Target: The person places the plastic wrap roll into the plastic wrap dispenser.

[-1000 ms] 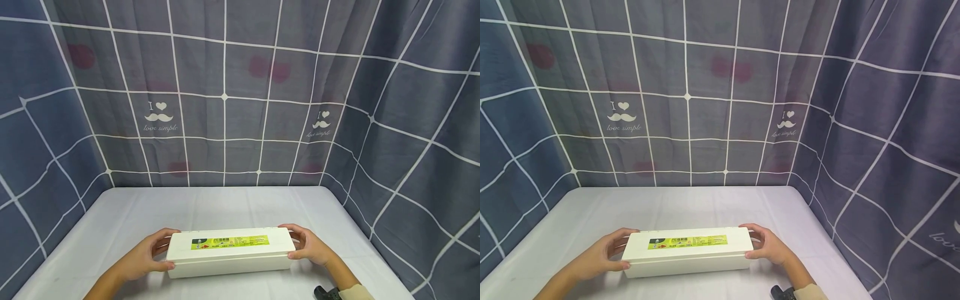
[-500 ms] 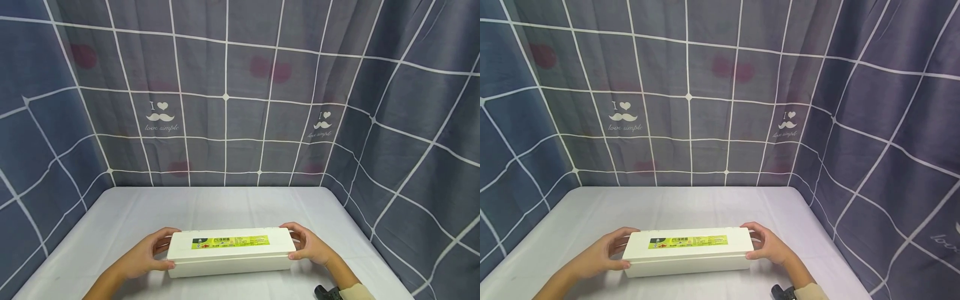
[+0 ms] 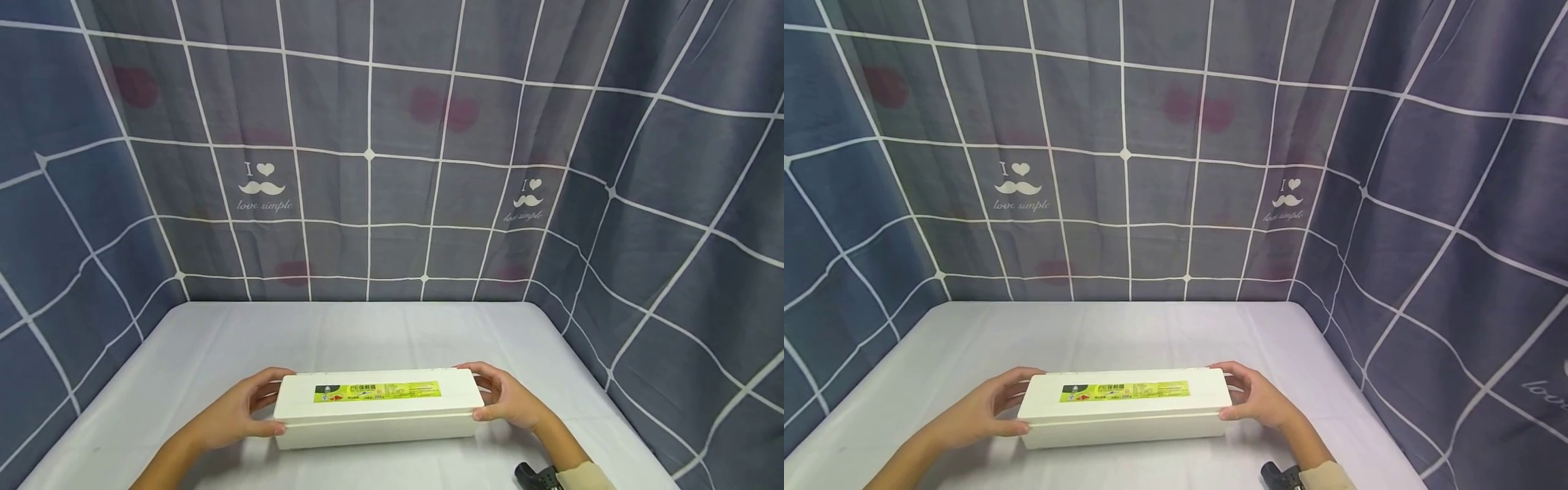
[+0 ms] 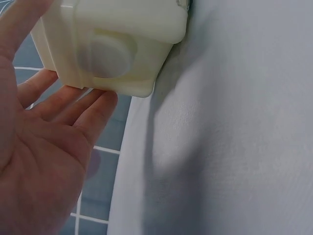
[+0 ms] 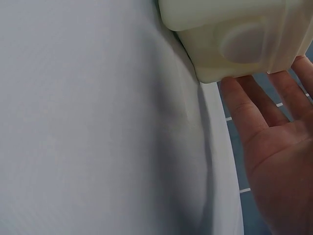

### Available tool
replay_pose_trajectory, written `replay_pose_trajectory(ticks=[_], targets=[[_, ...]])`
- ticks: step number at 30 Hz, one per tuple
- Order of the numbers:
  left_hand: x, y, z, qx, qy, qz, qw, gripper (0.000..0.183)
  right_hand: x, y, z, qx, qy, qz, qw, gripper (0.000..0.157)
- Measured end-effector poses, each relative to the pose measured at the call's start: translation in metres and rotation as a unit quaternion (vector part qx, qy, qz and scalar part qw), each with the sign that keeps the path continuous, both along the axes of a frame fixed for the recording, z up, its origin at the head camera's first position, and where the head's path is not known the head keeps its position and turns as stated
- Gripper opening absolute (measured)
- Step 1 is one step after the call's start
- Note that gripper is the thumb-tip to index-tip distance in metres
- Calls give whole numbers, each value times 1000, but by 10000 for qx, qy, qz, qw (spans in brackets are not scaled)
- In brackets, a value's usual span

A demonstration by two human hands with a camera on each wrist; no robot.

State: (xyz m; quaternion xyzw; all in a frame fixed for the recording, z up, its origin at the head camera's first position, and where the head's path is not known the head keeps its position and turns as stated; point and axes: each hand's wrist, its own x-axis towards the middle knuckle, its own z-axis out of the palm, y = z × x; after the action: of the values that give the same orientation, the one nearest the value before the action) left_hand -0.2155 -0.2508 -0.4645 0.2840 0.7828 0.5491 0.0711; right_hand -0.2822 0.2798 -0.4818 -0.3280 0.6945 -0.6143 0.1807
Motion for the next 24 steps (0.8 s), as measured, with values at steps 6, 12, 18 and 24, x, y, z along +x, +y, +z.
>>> replay_pose_trajectory(ticks=[6,12,18,24], targets=[[0,-2,-1,62,219,-41,9997,66,-3,1,-1,124,203,-25,9997,79],[-1,-3,-2,-57,187,55,9998,66,-3,1,-1,99,226,0,9997,80],[-1,-4,-5,-140,329,143,9993,68,-2,1,1,118,480,-69,9988,79],[0,-5,-3,-202,428,126,9988,68,1,1,3,134,439,-128,9989,79]])
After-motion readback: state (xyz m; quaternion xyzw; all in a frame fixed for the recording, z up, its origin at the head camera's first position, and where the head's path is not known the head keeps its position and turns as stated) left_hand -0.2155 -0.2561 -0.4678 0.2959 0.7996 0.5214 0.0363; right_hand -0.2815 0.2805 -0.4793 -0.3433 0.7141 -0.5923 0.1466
